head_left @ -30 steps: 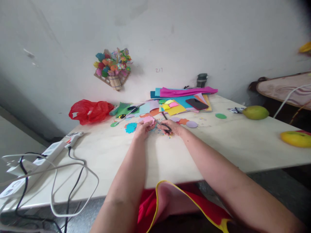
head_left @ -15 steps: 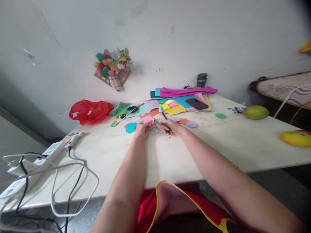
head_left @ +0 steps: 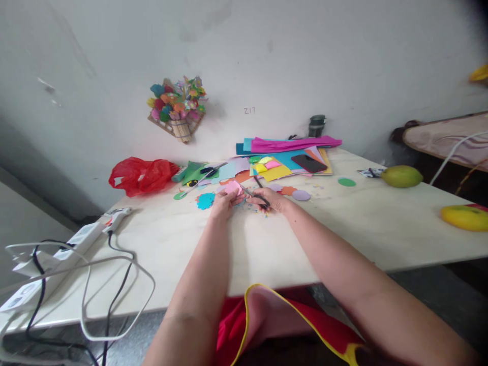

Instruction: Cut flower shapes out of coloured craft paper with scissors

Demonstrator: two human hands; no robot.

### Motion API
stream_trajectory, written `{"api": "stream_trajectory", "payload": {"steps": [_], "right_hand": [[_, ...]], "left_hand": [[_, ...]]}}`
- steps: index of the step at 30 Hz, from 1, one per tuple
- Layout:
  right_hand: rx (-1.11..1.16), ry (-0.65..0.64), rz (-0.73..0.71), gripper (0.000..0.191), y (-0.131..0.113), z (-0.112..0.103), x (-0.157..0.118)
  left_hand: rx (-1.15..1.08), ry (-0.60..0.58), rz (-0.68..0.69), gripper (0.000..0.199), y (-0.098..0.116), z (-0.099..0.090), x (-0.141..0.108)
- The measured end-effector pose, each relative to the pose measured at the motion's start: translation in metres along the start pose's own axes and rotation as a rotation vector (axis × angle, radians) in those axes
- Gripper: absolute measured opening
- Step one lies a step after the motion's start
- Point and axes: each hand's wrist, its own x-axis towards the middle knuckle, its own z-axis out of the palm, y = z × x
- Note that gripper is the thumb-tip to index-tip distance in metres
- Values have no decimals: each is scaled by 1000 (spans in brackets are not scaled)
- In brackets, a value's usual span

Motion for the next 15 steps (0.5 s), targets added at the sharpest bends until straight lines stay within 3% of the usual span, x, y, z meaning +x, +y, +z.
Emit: {"api": "stream_trajectory", "payload": {"steps": [5,15], "right_hand": [[1,30,-21,34,0,-3,-1],[1,-27,-15,35,6,-4,2]], "left_hand": [[17,7,12,27,2,3,-3],[66,-13,75,25,0,0,-3]]}}
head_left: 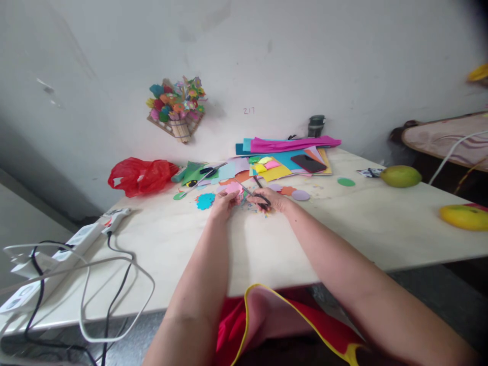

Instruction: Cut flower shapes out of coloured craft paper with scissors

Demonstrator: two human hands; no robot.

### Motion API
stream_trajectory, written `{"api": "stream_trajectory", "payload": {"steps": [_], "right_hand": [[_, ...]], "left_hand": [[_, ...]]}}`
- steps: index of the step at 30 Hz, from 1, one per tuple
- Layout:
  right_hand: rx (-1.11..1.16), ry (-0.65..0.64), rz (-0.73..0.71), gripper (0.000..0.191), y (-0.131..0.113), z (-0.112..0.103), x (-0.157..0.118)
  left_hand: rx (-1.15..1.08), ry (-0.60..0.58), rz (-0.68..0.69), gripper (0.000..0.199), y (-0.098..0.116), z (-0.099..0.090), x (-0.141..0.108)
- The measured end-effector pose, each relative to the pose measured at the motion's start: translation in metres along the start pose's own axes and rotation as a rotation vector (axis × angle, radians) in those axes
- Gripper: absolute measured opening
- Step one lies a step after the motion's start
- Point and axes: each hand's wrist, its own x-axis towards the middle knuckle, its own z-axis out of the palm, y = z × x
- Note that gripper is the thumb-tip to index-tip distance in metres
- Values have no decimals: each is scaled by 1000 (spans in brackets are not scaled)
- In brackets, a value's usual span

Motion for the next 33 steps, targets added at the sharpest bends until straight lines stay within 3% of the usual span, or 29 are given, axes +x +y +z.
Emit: {"api": "stream_trajectory", "payload": {"steps": [11,33], "right_hand": [[18,-8,23,39,-6,2,-3],[19,-4,-8,40,5,0,2]], "left_hand": [[-76,75,-19,31,-2,1,4],[-114,34,-19,30,-1,3,1]]}}
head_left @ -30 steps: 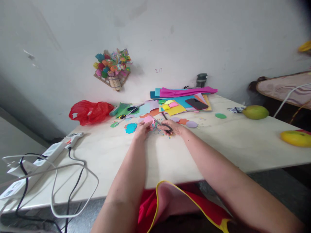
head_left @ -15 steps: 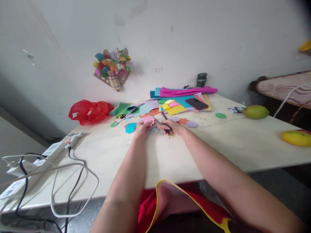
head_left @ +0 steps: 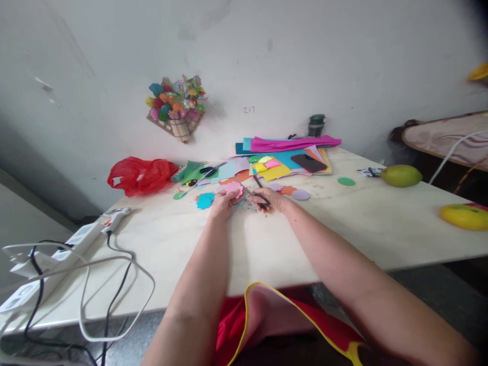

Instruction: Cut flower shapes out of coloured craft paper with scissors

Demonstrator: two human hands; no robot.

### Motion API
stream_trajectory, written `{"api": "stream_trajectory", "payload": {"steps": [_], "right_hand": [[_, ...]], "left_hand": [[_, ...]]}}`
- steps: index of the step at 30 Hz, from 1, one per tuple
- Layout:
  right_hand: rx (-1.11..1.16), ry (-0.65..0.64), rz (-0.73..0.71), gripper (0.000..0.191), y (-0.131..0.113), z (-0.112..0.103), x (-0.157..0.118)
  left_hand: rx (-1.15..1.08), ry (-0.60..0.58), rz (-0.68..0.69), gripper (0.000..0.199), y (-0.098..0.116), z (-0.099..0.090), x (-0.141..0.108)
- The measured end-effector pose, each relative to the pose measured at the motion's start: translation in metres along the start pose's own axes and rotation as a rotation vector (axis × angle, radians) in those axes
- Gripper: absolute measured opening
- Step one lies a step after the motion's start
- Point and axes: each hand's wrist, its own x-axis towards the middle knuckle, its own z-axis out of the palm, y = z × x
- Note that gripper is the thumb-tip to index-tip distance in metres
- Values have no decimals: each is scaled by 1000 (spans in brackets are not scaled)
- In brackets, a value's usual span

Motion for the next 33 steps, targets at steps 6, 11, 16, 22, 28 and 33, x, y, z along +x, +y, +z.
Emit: {"api": "stream_trajectory", "payload": {"steps": [6,11,16,22,28,33], "right_hand": [[-9,14,11,39,-5,1,-2],[-16,30,16,37,-10,4,-4],[-4,29,34,32,-11,4,-4],[10,26,30,34,-13,5,-5],[3,34,17,33,-13,5,-6],[9,23,5,33,-11,5,-4]], "left_hand": [[-12,6,3,28,0,0,0],[-24,9,0,29,1,2,-1],[-20,19,-6,28,1,1,1],[-4,15,-8,25,1,0,2],[-14,19,-8,23,2,1,0],[-15,26,-18,22,2,2,0]]}}
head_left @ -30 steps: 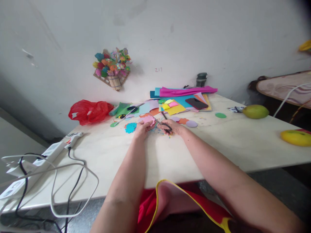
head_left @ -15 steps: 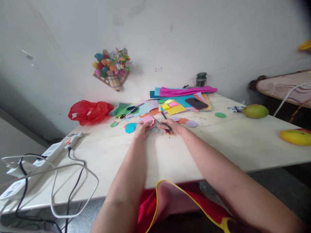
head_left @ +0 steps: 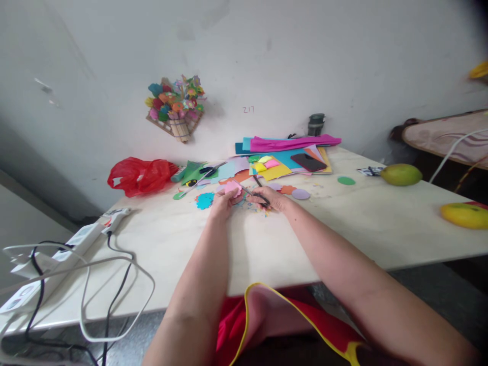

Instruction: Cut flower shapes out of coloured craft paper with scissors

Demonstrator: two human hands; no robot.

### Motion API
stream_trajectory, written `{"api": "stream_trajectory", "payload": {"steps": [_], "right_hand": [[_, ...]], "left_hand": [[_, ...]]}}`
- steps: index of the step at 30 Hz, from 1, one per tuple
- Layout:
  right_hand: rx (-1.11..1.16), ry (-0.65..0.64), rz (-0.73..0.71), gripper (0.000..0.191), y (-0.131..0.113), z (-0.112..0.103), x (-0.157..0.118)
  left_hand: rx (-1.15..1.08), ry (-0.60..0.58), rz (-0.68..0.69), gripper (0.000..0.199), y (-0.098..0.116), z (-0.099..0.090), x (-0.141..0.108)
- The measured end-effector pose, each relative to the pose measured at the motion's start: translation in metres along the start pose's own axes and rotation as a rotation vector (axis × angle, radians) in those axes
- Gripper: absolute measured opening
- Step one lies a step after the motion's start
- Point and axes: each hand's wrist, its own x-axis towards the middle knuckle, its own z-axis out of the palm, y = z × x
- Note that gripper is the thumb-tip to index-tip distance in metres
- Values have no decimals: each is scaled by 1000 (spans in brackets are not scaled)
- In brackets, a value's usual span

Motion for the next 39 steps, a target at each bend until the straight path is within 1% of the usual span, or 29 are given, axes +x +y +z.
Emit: {"api": "stream_trajectory", "payload": {"steps": [10,16,22,26,33,39], "right_hand": [[3,-62,5,37,6,-4,3],[-47,-32,13,37,3,-4,3],[-51,-18,19,35,1,-3,2],[-50,-18,3,35,1,-4,1],[-47,-29,-16,35,8,-5,5],[-46,-34,-2,35,7,-5,3]], "left_hand": [[-10,15,11,20,-1,-3,3],[-15,13,10,20,1,-4,2],[-24,14,-3,20,4,1,-2],[-18,23,0,21,4,3,-3],[15,-2,-2,24,2,1,-2],[51,17,36,26,-1,-1,1]]}}
